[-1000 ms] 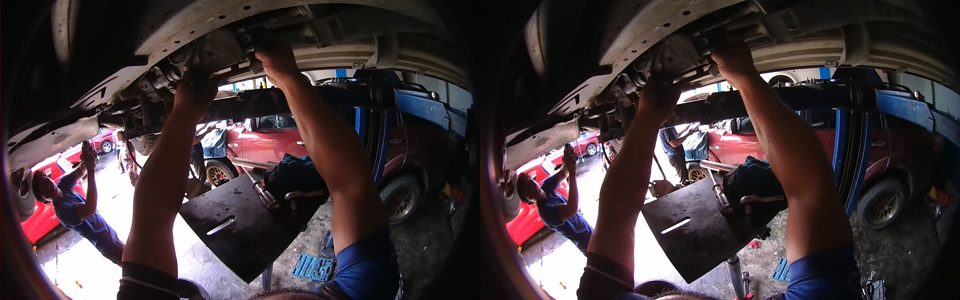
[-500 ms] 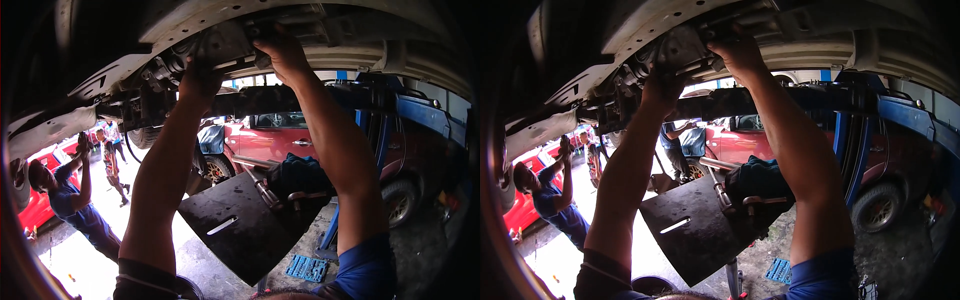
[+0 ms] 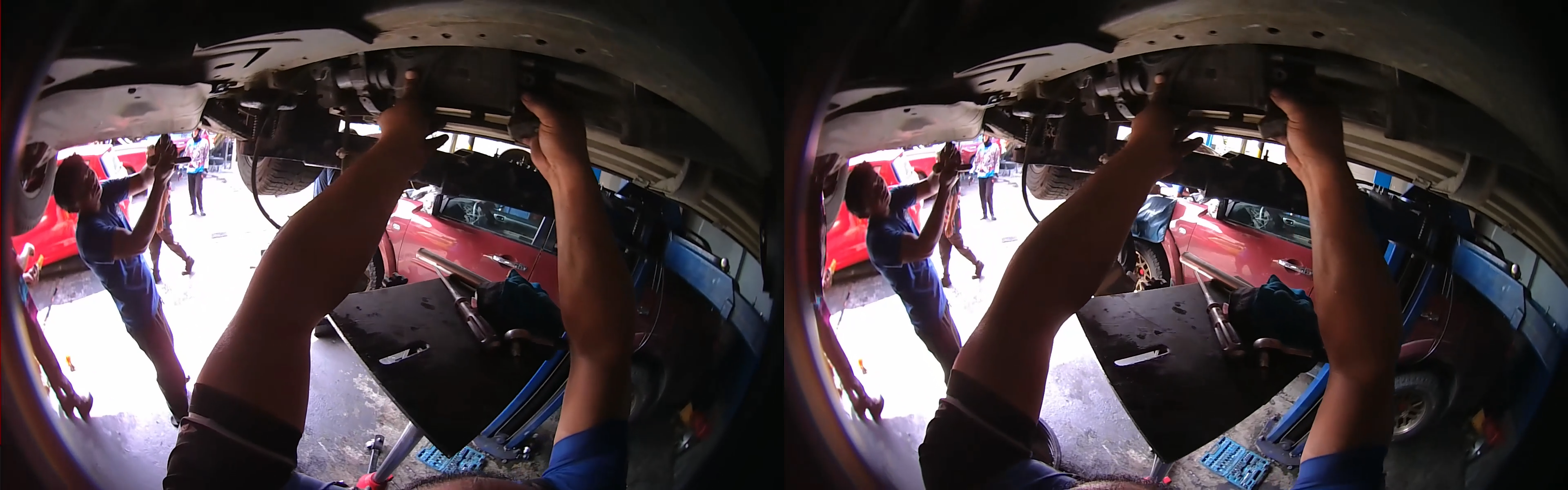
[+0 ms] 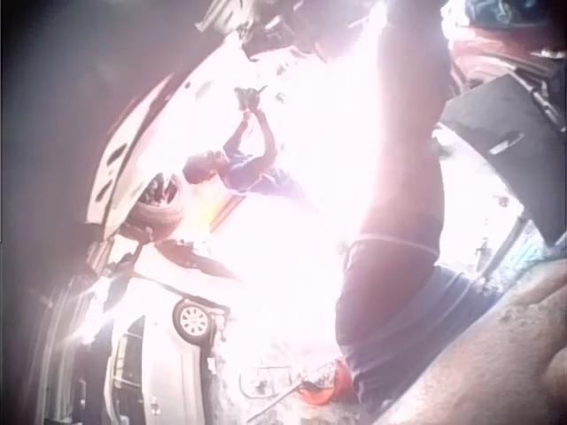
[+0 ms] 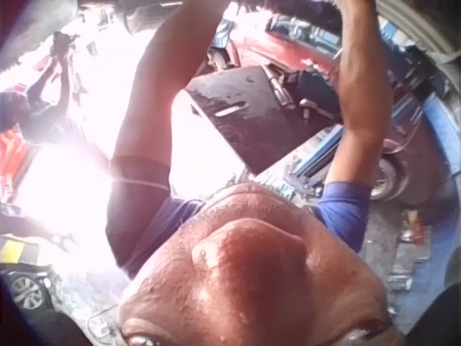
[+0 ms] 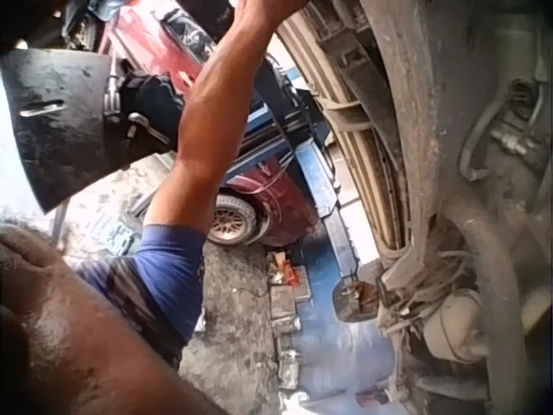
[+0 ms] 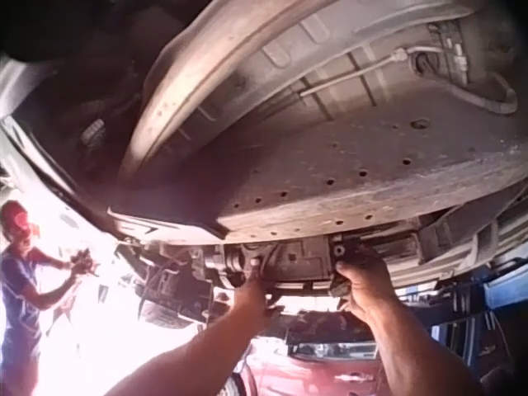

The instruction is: Working on the undercarriage components of a vehicle on a lift.

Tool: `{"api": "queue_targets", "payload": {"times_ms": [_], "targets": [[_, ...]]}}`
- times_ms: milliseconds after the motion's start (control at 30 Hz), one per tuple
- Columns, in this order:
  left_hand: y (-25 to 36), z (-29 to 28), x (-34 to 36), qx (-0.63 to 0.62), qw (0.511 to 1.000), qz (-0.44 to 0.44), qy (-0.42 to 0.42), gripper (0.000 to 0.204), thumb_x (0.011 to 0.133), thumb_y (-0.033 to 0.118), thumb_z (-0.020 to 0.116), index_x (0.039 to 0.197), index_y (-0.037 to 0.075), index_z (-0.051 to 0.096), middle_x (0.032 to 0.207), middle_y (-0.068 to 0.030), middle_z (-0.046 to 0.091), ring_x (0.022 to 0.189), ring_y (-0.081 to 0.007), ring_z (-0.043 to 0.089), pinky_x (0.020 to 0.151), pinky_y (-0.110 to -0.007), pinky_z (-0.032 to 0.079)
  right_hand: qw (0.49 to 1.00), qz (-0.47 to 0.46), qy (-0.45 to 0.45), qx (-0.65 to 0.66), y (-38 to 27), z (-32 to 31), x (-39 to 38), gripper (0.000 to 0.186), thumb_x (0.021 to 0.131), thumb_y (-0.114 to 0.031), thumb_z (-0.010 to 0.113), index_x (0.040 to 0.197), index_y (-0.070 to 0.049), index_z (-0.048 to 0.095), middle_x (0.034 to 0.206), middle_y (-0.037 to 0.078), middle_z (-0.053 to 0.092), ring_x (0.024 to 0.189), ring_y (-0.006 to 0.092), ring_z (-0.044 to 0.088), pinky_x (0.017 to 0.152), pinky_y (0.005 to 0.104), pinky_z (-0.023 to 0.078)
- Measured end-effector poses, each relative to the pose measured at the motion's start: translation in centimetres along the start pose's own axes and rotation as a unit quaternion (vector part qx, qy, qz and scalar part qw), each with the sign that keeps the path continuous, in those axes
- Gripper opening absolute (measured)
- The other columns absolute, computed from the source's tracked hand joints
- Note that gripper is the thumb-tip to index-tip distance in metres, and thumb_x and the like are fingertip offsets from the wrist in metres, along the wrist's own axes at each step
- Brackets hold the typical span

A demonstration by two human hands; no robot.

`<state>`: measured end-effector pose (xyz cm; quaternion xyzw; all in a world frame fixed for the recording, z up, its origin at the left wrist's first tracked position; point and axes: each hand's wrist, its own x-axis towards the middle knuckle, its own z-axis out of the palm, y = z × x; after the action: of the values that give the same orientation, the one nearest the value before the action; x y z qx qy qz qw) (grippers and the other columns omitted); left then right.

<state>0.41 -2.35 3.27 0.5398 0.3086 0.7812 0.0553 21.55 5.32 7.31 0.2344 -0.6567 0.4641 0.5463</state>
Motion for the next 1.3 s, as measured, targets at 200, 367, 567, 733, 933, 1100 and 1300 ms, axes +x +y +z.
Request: {"api": "queue_targets", "payload": {"times_ms": [200, 367, 567, 733, 933, 1100, 1300], "targets": [[3.4, 3.0, -1.5, -0.159, 0.959, -0.169, 0.164, 0.07, 0.091, 0.063, 0.049, 0.136, 0.009, 0.043, 0.124, -0.0127, 0.056, 0.113, -0.0279, 0.056, 0.101, -0.049, 0.041, 0.998, -0.017, -0.059, -0.032, 0.7, -3.0, 0.6, 0.042, 0.081, -0.002, 0.061, 0.123, -0.005, 0.054, 0.1, 0.006, 0.062, 0.083, 0.0148, 0.062, 0.064, 0.0294, 0.054], [2.0, 4.6, -0.6, -0.176, 0.962, -0.17, 0.12, 0.052, 0.098, 0.049, 0.047, 0.138, 0.017, 0.043, 0.124, -0.0085, 0.056, 0.112, -0.0263, 0.057, 0.099, -0.046, 0.044, 0.996, -0.029, -0.071, -0.05, 0.5, -5.7, 0.5, 0.047, 0.082, 0.001, 0.059, 0.128, -0.005, 0.05, 0.104, 0.007, 0.061, 0.09, 0.0159, 0.062, 0.069, 0.0314, 0.056], [-7.8, -3.8, 6.6, 0.221, 0.971, 0.04, 0.081, 0.055, 0.099, 0.027, 0.045, 0.15, 0.028, 0.025, 0.144, -0.0051, 0.038, 0.121, -0.0233, 0.051, 0.098, -0.041, 0.045, 0.995, -0.01, -0.101, -0.019, 1.4, -2.5, 1.3, 0.045, 0.081, 0.001, 0.059, 0.125, -0.003, 0.052, 0.105, 0.008, 0.062, 0.096, 0.0182, 0.063, 0.077, 0.0325, 0.055], [-6.0, 0.6, 4.9, 0.294, 0.954, 0.048, 0.021, 0.066, 0.095, 0.016, 0.048, 0.152, 0.027, 0.017, 0.151, -0.0074, 0.03, 0.137, -0.0242, 0.036, 0.104, -0.041, 0.041, 0.997, -0.023, -0.061, -0.041, -0.1, -4.2, 1.4, 0.039, 0.079, -0.001, 0.061, 0.118, -0.002, 0.058, 0.106, 0.007, 0.063, 0.098, 0.0179, 0.063, 0.084, 0.0314, 0.052], [-3.4, 1.7, 3.5, -0.054, 0.983, -0.051, 0.168, 0.091, 0.087, 0.051, 0.065, 0.145, -0.003, 0.02, 0.143, -0.0187, 0.042, 0.131, -0.0302, 0.044, 0.11, -0.038, 0.034, 0.997, 0.018, -0.063, -0.041, -0.4, -4.5, 1.7, 0.034, 0.082, -0.009, 0.067, 0.115, -0.004, 0.061, 0.105, 0.007, 0.066, 0.092, 0.0181, 0.066, 0.077, 0.0318, 0.056], [-3.4, -2.7, 3.7, 0.209, 0.96, 0.114, 0.149, 0.081, 0.094, 0.044, 0.056, 0.148, 0.0, 0.015, 0.148, -0.0204, 0.036, 0.128, -0.0314, 0.048, 0.097, -0.046, 0.047, 0.985, 0.025, -0.163, 0.052, 0.8, -2.4, 0.8, 0.032, 0.082, -0.009, 0.068, 0.112, -0.002, 0.06, 0.099, 0.008, 0.065, 0.086, 0.0184, 0.065, 0.072, 0.0327, 0.054], [0.7, 1.5, 0.4, 0.74, 0.651, 0.169, 0.032, 0.058, 0.092, 0.023, 0.058, 0.145, 0.018, 0.036, 0.151, -0.0172, 0.031, 0.136, -0.0353, 0.039, 0.092, -0.046, 0.053, 0.984, 0.047, -0.172, 0.01, 0.4, -5.2, 0.5, 0.02, 0.08, -0.003, 0.068, 0.099, -0.004, 0.064, 0.088, 0.007, 0.066, 0.08, 0.0155, 0.067, 0.071, 0.0304, 0.055]]}}
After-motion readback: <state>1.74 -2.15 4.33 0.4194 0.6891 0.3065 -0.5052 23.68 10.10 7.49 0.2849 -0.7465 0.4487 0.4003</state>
